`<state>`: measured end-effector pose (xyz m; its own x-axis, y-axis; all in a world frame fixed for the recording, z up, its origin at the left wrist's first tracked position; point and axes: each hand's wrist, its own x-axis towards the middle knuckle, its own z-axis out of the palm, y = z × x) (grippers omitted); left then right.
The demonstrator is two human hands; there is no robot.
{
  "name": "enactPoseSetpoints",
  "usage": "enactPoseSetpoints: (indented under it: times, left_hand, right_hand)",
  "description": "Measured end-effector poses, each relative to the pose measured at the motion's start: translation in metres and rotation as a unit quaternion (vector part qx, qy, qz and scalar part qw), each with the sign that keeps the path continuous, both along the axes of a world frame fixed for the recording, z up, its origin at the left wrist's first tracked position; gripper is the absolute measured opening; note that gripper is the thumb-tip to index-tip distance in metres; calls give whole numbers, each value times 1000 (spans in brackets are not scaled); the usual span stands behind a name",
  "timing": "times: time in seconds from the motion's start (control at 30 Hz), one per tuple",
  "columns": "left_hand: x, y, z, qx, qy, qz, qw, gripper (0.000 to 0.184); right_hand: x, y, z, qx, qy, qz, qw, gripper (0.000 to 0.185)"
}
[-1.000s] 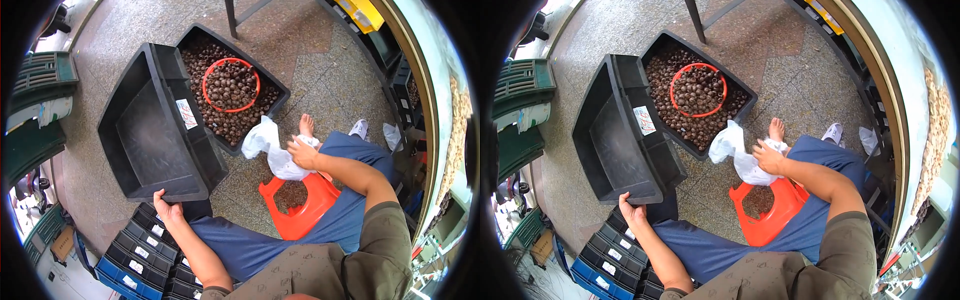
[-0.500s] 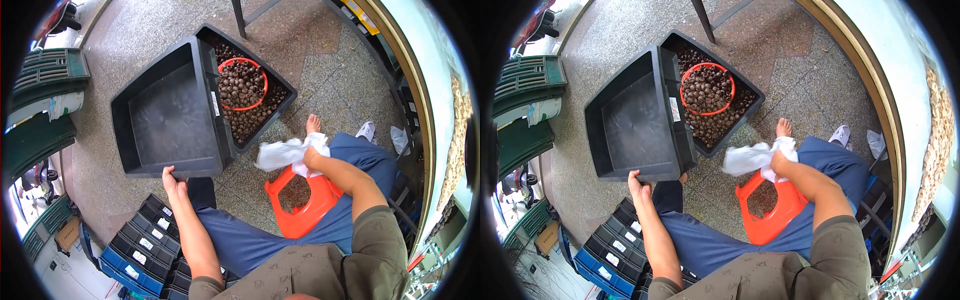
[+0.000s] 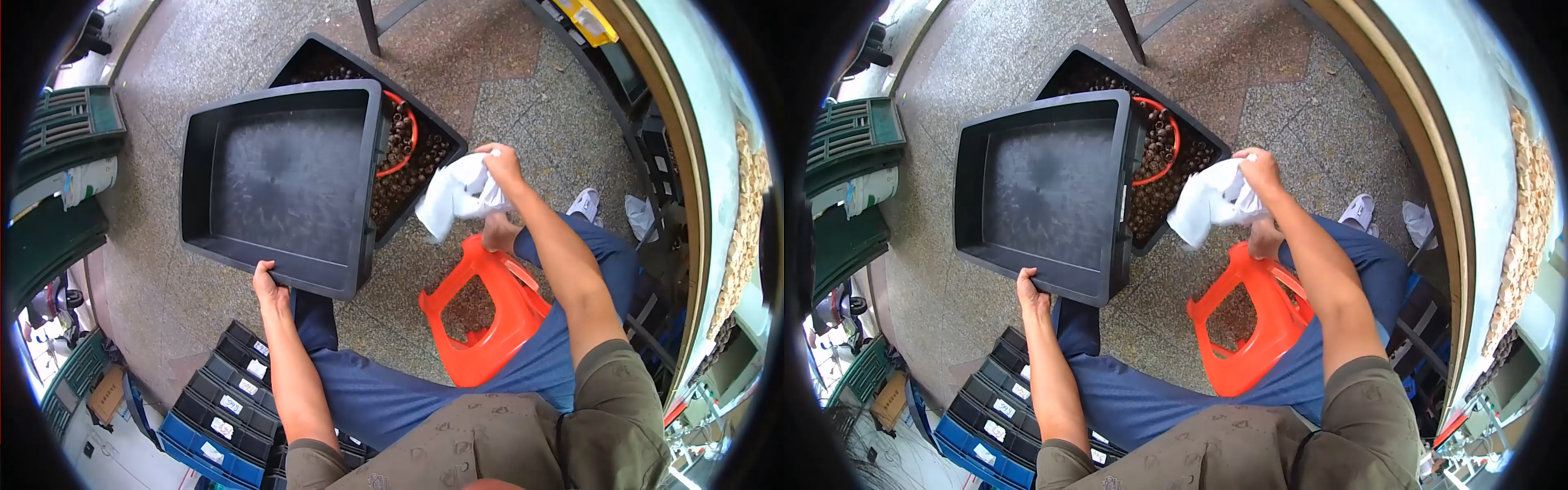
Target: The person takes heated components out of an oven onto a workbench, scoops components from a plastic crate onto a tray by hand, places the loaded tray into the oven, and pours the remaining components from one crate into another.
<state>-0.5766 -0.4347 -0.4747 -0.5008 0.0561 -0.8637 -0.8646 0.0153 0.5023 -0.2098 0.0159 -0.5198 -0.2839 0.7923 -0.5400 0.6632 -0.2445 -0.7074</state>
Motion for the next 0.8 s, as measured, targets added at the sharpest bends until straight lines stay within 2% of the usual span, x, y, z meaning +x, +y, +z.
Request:
enactPoseSetpoints:
  times: [0.03,0.13,0.17,0.27,0.3,0.37,0.43,0.57,0.6,0.63,0.7,0.73,0.77,0.8]
  left_hand:
    - [3,9,3,5,0,20,1000,25]
    - [6,16,-16,-25,41,48,998,26]
    - [6,17,-20,-23,41,46,998,28]
    - [4,23,-19,-40,49,42,997,29]
    - [3,20,-19,-52,55,43,996,29]
    - [-2,13,-30,-73,70,44,994,29]
    - [-12,-2,-45,-55,64,37,996,29]
    - [-27,-28,-57,-70,37,36,996,27]
    - [-31,-31,-58,-82,43,36,995,26]
    - [-35,-35,-62,-88,51,34,994,25]
    - [-43,-47,-67,-101,70,31,992,24]
    - [-45,-48,-64,-102,64,27,992,25]
    - [-46,-47,-53,-104,57,21,993,26]
    - [-47,-44,-42,-106,51,15,993,27]
  right_hand:
    - [6,10,-29,-6,16,2,1000,32]
    - [4,-2,8,-63,-99,115,986,46]
    - [5,-8,24,-53,-167,146,974,49]
    - [33,-21,23,37,-231,186,954,47]
    - [62,-21,-14,86,-211,183,956,31]
    - [81,-29,-30,167,-157,135,964,27]
    - [84,-29,-38,277,-79,103,952,32]
    - [35,-35,-13,14,-193,136,972,27]
    - [10,-42,-7,0,-240,175,955,31]
    - [-11,-52,-3,12,-238,214,947,38]
    - [-54,-65,-25,-76,-203,199,956,57]
    - [-71,-73,-51,-113,-169,204,958,60]
    - [-86,-92,-74,-117,-50,134,983,49]
    - [-104,-104,-88,-160,-36,64,984,41]
